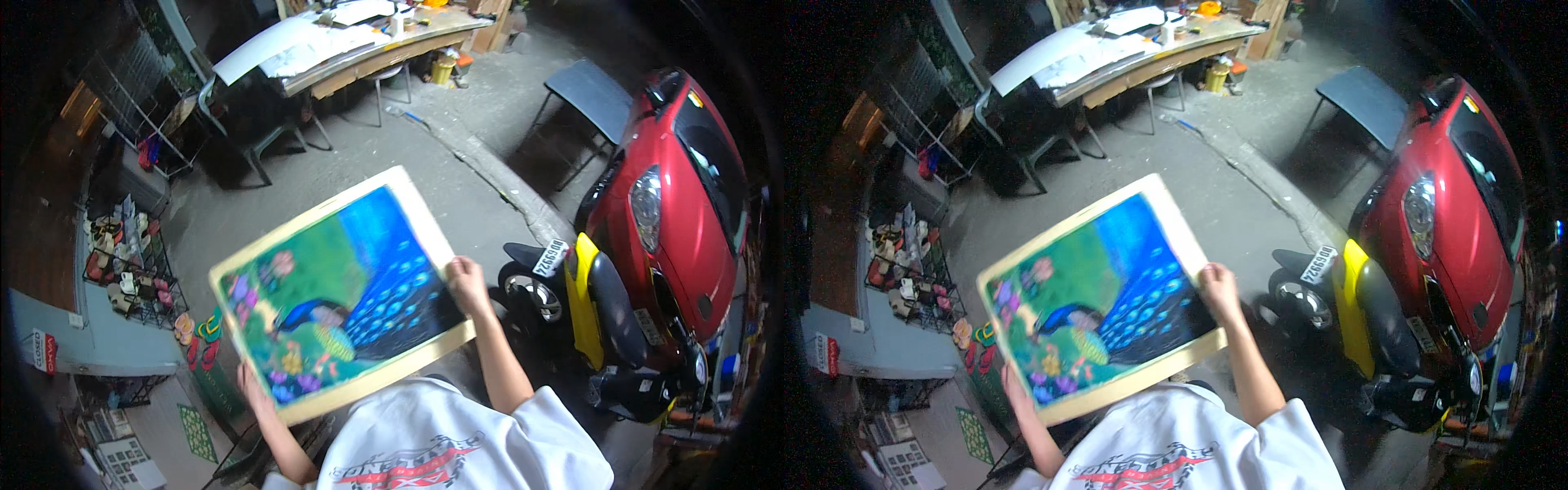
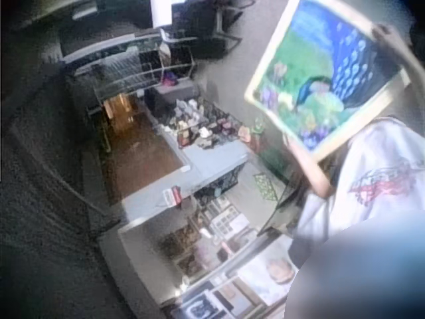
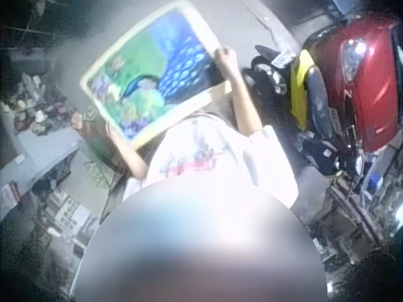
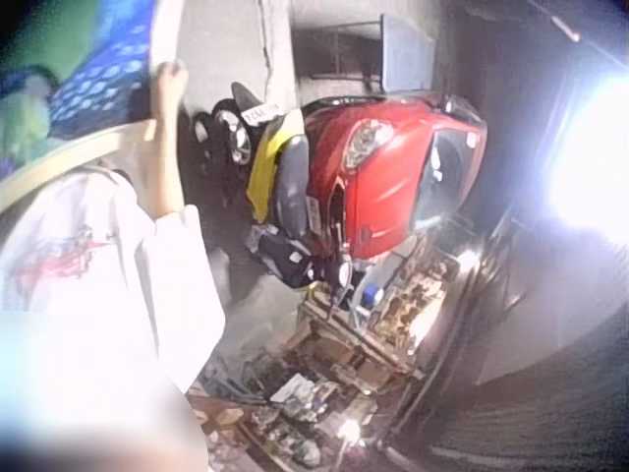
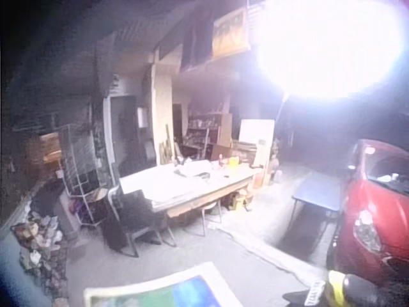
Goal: The person assembles a folding table by unfolding the legs and placing the tabletop. They then place a framed peacock painting on the table, remove the frame, and apply glue to a white backing board.
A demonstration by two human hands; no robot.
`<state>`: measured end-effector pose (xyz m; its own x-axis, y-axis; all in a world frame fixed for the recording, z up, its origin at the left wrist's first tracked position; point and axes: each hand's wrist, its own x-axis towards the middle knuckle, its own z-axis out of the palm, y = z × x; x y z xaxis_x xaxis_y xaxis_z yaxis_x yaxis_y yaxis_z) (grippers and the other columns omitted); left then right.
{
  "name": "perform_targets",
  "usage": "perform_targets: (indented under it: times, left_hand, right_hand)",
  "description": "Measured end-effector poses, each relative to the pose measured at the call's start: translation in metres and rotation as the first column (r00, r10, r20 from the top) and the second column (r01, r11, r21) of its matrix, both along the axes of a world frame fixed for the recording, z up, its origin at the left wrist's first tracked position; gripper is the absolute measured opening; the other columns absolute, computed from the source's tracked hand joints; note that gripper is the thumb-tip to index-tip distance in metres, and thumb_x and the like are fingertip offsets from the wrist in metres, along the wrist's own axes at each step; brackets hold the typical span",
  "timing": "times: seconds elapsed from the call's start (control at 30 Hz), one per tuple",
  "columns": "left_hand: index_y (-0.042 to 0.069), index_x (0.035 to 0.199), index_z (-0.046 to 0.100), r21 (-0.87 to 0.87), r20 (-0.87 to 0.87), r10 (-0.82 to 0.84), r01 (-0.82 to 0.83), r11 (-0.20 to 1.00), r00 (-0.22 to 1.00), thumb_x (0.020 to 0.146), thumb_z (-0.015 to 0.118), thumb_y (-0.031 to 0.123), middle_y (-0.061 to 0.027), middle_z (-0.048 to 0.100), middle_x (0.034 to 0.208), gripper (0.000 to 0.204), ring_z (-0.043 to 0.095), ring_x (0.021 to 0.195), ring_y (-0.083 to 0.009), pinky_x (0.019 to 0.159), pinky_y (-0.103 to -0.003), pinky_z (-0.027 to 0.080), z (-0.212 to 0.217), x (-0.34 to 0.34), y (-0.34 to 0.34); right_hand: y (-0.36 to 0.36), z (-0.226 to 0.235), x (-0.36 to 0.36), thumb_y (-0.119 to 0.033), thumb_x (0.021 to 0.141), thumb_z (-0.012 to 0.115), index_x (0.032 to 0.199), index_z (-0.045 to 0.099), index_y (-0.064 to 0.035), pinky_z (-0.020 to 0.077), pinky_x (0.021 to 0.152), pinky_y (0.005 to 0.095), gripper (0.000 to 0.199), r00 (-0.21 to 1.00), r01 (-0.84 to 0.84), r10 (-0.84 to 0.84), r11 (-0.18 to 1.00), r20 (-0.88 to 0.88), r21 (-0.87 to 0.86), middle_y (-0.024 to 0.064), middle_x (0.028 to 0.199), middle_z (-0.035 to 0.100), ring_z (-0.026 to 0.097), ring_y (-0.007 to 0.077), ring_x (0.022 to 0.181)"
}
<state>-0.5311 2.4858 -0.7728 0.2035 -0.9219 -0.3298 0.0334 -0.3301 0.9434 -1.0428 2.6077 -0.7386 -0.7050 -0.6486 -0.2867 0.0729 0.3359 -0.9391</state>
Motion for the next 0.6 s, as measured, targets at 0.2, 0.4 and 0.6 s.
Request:
perform_targets:
  times: [0.2, 0.4, 0.6]
  left_hand:
    - [0.005, 0.104, 0.062, 0.004, -0.125, -0.389, 0.392, 0.92, 0.913, 0.1, 0.052, 0.015, -0.0007, 0.06, 0.096, 0.014, 0.056, 0.089, -0.0087, 0.079, -0.025, 0.046, 0.039, -0.122, -0.078]
    - [0.003, 0.108, 0.056, -0.04, -0.304, -0.662, 0.685, 0.727, 0.685, 0.099, 0.054, 0.009, -0.0056, 0.066, 0.099, 0.01, 0.062, 0.088, -0.0099, 0.077, -0.026, 0.05, 0.058, -0.239, -0.147]
    - [0.003, 0.108, 0.053, -0.071, -0.319, -0.793, 0.822, 0.565, 0.518, 0.099, 0.053, 0.005, -0.0076, 0.068, 0.093, 0.009, 0.064, 0.079, -0.0098, 0.07, -0.024, 0.052, 0.096, -0.298, -0.182]
  right_hand:
    - [0.096, -0.009, -0.071, -0.024, 0.099, 0.058, 0.109, 0.064, 0.0067, 0.0473, 0.081, 0.0305, 0.033, 0.959, 0.282, -0.28, 0.957, 0.038, -0.062, 0.0102, 0.098, 0.067, 0.06, 0.015, 0.089]
    - [0.166, -0.026, -0.064, -0.023, 0.098, 0.058, 0.109, 0.063, 0.0044, 0.0437, 0.086, 0.0305, 0.029, 0.773, 0.635, -0.627, 0.768, 0.096, -0.089, 0.0068, 0.103, 0.065, 0.057, 0.0152, 0.096]
    - [0.178, -0.019, -0.059, -0.021, 0.099, 0.057, 0.107, 0.064, -0.0014, 0.0433, 0.086, 0.0282, 0.022, 0.695, 0.719, -0.702, 0.682, 0.153, -0.137, 0.0012, 0.098, 0.063, 0.056, 0.0114, 0.094]
